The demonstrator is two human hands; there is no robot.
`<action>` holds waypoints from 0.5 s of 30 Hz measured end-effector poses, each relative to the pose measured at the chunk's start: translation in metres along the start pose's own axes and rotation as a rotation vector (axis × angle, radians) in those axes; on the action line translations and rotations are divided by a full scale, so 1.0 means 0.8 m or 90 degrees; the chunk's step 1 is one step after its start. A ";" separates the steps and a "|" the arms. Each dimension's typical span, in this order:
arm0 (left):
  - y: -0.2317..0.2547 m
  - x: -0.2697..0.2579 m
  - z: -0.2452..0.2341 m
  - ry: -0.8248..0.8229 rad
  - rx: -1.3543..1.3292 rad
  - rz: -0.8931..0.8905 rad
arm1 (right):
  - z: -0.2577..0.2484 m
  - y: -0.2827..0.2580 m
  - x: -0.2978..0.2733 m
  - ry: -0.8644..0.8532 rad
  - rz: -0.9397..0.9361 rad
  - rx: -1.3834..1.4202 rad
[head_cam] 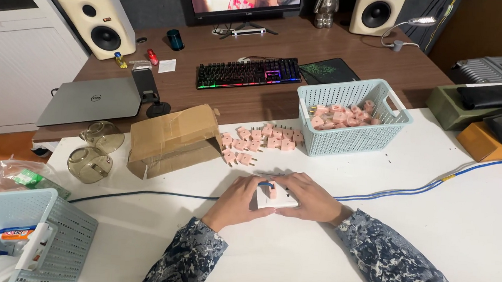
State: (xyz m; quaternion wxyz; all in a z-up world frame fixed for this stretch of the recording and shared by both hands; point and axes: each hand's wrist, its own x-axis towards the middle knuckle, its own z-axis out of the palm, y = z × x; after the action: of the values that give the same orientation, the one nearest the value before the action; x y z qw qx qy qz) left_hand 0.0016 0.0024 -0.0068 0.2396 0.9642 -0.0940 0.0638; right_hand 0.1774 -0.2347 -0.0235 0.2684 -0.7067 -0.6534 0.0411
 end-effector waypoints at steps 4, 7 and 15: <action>0.001 -0.001 -0.002 0.016 0.002 0.020 | 0.005 0.006 -0.002 -0.010 0.018 0.002; 0.001 -0.001 -0.002 0.019 0.005 0.022 | 0.005 0.005 -0.001 -0.014 0.032 0.011; -0.004 0.000 0.006 0.039 0.016 0.031 | 0.002 -0.001 -0.001 -0.013 0.042 0.024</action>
State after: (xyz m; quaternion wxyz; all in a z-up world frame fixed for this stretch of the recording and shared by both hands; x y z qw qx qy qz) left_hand 0.0024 0.0028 -0.0125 0.2288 0.9621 -0.1095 0.1004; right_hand 0.1756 -0.2353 -0.0249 0.2737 -0.7221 -0.6315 0.0697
